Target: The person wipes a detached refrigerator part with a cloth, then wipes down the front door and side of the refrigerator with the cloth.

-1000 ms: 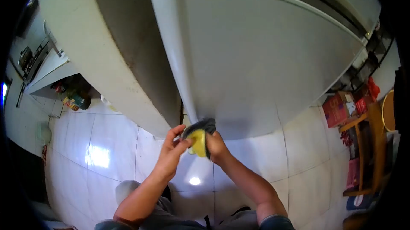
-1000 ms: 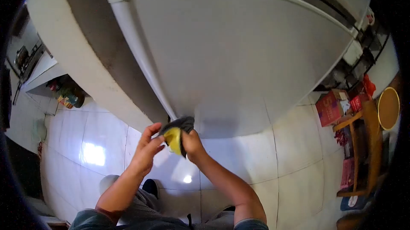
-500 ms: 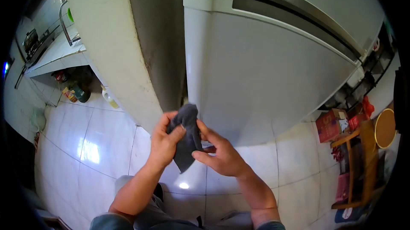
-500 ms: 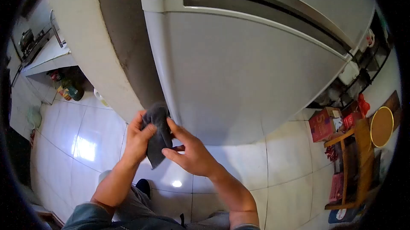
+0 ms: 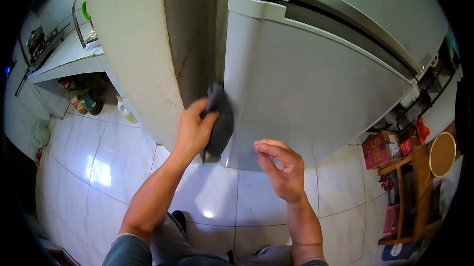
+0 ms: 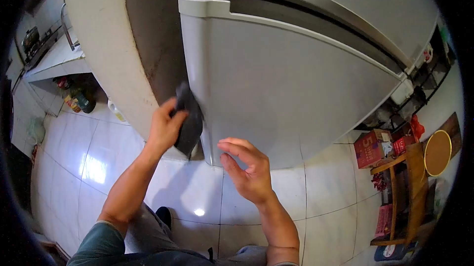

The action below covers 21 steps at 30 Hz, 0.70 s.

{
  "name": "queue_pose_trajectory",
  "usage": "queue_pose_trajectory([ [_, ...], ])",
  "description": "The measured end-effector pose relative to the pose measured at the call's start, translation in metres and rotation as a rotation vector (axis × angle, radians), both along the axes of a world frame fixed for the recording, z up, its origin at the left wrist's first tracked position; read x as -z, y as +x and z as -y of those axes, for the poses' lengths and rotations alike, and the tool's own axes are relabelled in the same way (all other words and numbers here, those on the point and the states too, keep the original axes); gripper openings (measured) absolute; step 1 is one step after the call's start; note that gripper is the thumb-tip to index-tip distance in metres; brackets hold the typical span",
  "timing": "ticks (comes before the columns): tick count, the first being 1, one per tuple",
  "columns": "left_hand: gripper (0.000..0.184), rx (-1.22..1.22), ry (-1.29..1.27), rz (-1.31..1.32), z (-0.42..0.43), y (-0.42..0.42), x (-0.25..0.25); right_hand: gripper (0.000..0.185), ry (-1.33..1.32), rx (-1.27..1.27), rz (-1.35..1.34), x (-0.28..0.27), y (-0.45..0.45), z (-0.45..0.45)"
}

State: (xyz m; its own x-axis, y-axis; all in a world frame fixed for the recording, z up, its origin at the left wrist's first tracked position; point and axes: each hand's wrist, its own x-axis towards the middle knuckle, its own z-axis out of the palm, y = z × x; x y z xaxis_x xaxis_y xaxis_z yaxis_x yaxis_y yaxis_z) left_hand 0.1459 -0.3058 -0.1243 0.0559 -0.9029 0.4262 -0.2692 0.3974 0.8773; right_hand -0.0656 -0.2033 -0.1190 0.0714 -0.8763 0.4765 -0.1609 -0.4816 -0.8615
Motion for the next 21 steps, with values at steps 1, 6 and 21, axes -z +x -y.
queue_pose_trajectory([
  [1, 0.03, 0.044, 0.078, -0.014, -0.008, 0.006, 0.01, 0.02, -0.013, 0.019, -0.039, -0.002, 0.002, 0.0],
  [6, 0.029, -0.096, -0.331, -0.128, 0.003, -0.005, -0.072, 0.019, -0.058, 0.046, -0.064, -0.005, 0.002, 0.0],
  [21, 0.04, -0.273, -0.905, 0.4, -0.006, -0.065, -0.137, 0.018, -0.144, 0.185, 0.091, -0.022, -0.001, 0.005],
])
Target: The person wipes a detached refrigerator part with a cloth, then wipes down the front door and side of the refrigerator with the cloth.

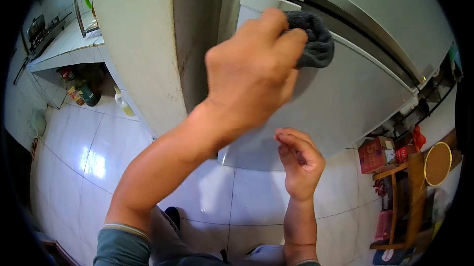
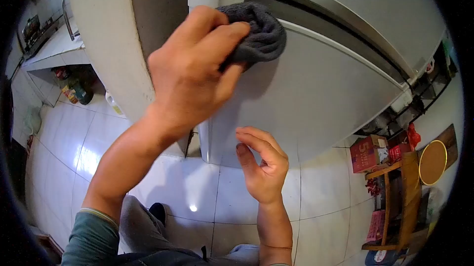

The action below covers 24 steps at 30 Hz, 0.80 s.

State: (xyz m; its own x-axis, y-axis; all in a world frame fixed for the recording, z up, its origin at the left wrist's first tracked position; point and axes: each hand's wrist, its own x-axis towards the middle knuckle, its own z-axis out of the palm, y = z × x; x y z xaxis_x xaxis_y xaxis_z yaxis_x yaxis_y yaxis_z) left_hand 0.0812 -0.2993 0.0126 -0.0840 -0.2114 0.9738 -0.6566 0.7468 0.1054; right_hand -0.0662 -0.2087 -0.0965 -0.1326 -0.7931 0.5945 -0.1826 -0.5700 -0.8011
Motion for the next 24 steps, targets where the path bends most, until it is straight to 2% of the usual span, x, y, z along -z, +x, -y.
queue_pose_trajectory([
  [3, 0.039, 0.046, 0.006, -0.058, 0.003, 0.021, 0.001, 0.017, -0.056, 0.069, -0.02, -0.006, -0.01, -0.008],
  [6, 0.041, 0.028, 0.04, -0.003, -0.003, 0.004, 0.003, 0.016, -0.06, 0.07, -0.051, -0.007, -0.021, -0.012],
  [11, 0.039, 0.088, 0.213, 0.115, -0.016, -0.02, 0.004, 0.016, -0.201, 0.18, 0.268, -0.03, -0.008, -0.008],
  [13, 0.039, 0.144, 0.216, 0.015, -0.02, -0.003, 0.019, 0.019, -0.213, 0.224, 0.294, -0.042, -0.009, -0.005],
  [15, 0.039, 0.177, 0.258, -0.146, -0.025, 0.019, 0.037, 0.02, -0.248, 0.29, 0.236, -0.06, -0.01, -0.002],
  [20, 0.036, 0.248, 0.361, -0.254, -0.038, 0.046, 0.07, 0.038, -0.326, 0.429, -0.258, -0.11, 0.012, 0.038],
  [24, 0.039, 0.309, 0.414, -0.292, -0.043, 0.047, 0.078, 0.044, -0.185, 0.509, -0.333, -0.136, 0.039, 0.067],
])
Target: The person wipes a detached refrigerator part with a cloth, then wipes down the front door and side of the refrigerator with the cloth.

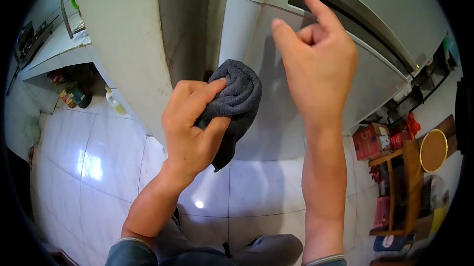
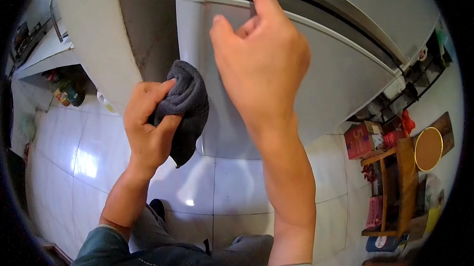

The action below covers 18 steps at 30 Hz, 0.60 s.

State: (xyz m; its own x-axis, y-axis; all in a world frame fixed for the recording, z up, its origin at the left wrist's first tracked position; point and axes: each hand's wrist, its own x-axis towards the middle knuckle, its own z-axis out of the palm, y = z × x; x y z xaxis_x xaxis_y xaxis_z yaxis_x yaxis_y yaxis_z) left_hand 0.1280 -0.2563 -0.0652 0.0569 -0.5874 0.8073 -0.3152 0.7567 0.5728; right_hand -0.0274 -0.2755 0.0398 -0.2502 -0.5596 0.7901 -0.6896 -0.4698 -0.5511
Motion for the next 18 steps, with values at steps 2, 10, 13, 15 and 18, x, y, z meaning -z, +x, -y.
queue_pose_trajectory([
  [2, 0.042, 0.016, -0.004, 0.008, 0.001, 0.002, 0.005, 0.047, 0.015, 0.046, -0.038, -0.004, 0.005, 0.008],
  [10, 0.044, 0.046, 0.029, -0.03, 0.013, 0.002, 0.018, 0.038, 0.138, -0.155, 0.272, -0.013, -0.005, 0.004],
  [13, 0.043, 0.054, 0.04, -0.056, 0.014, 0.002, 0.018, 0.035, 0.03, -0.144, 0.353, -0.008, -0.027, 0.003],
  [15, 0.043, 0.059, 0.044, -0.067, 0.014, 0.004, 0.019, 0.034, -0.032, -0.129, 0.387, -0.003, -0.045, 0.002],
  [18, 0.043, 0.063, 0.073, -0.067, 0.013, 0.008, 0.021, 0.034, -0.137, -0.119, 0.504, -0.001, -0.071, -0.001],
])
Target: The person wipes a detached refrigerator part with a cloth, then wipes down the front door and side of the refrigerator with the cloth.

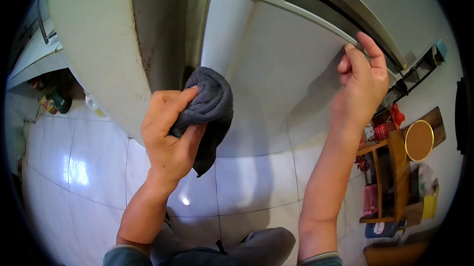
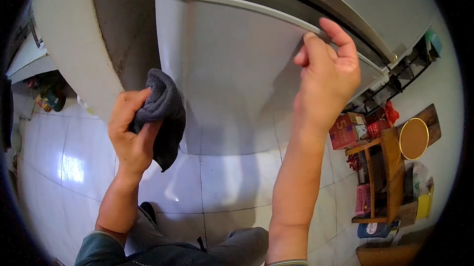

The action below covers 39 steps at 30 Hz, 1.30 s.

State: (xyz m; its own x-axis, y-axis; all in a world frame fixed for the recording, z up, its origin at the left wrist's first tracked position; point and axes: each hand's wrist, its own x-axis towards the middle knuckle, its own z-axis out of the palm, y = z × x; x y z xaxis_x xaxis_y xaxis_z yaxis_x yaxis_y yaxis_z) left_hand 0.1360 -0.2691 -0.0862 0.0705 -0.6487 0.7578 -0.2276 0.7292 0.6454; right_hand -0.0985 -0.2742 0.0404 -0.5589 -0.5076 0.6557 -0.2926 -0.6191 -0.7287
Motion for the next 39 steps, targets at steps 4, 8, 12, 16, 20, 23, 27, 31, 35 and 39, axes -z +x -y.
queue_pose_trajectory([
  [4, 0.043, -0.02, -0.006, 0.004, -0.002, 0.0, 0.001, 0.034, 0.055, -0.062, -0.047, 0.004, 0.01, 0.001],
  [8, 0.042, -0.029, 0.009, 0.006, -0.006, -0.007, 0.0, 0.04, 0.125, -0.173, -0.288, 0.0, 0.083, 0.0],
  [12, 0.041, -0.034, 0.001, -0.02, -0.008, -0.006, -0.002, 0.039, 0.143, -0.04, -0.305, -0.008, 0.088, 0.001],
  [16, 0.041, -0.036, 0.016, -0.04, -0.008, -0.001, -0.002, 0.034, -0.021, 0.052, -0.177, 0.006, 0.042, 0.007],
  [20, 0.04, -0.01, 0.022, -0.015, -0.006, -0.003, -0.002, 0.034, 0.053, -0.071, -0.149, 0.033, 0.039, -0.012],
  [23, 0.04, 0.02, 0.046, -0.034, -0.007, -0.006, 0.002, 0.029, 0.096, -0.118, -0.22, 0.036, 0.053, -0.006],
  [27, 0.039, 0.028, 0.085, -0.093, -0.007, -0.01, 0.0, 0.021, 0.073, -0.042, -0.283, 0.017, 0.068, 0.01],
  [31, 0.039, 0.015, 0.069, -0.118, -0.007, -0.007, 0.0, 0.017, 0.017, 0.013, -0.151, 0.026, 0.045, 0.011],
  [35, 0.04, 0.021, 0.038, -0.041, -0.005, -0.009, 0.003, 0.015, -0.034, -0.09, -0.166, 0.023, 0.054, 0.015],
  [39, 0.041, 0.048, 0.026, -0.041, -0.006, -0.015, 0.003, 0.013, 0.055, -0.055, -0.181, 0.017, 0.048, 0.011],
])
